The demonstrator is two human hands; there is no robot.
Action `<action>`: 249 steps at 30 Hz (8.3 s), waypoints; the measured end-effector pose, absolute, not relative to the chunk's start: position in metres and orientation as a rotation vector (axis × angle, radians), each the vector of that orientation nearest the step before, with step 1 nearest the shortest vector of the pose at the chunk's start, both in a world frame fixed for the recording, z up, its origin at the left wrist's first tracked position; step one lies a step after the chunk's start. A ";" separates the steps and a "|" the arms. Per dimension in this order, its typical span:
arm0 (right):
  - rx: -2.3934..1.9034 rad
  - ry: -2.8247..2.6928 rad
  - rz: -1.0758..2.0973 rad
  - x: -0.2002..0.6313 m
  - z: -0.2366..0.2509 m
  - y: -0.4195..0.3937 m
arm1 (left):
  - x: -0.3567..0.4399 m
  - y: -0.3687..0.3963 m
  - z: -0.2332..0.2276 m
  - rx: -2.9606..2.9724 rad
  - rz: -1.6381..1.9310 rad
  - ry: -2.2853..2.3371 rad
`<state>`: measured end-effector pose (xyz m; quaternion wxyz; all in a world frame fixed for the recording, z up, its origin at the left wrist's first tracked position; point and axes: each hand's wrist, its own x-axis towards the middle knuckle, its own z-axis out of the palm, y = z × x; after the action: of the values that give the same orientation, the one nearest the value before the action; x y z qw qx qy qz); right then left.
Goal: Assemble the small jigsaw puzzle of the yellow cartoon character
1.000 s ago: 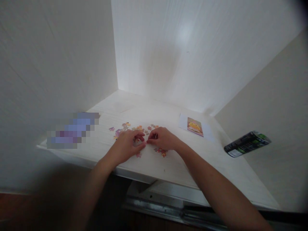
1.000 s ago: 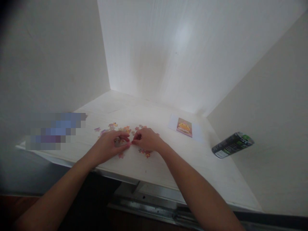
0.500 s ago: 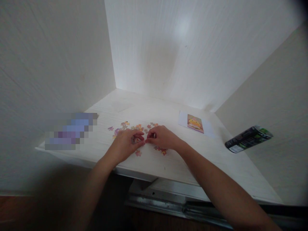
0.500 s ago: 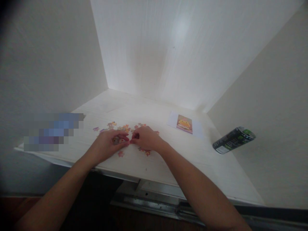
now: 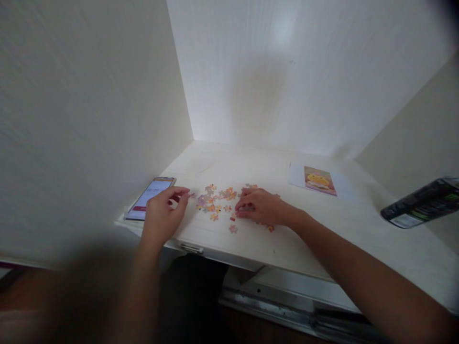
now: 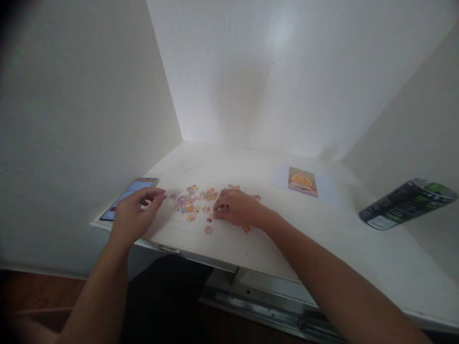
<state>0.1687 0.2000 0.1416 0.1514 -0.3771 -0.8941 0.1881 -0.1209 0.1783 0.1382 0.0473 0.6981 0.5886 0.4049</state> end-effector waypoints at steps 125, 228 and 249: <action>-1.208 -2.534 0.514 0.195 0.138 0.218 | -0.010 0.166 0.120 2.556 0.743 1.569; -1.146 -2.215 1.127 0.220 0.140 0.236 | -0.029 0.145 0.118 2.775 0.711 1.017; -1.126 -2.201 0.929 0.194 0.124 0.228 | -0.028 0.145 0.119 2.746 0.722 1.024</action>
<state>0.1939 0.2282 0.1245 0.2475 -0.4130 -0.8075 0.3408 -0.0282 0.1454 0.1186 0.0614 0.9081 0.3384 0.2389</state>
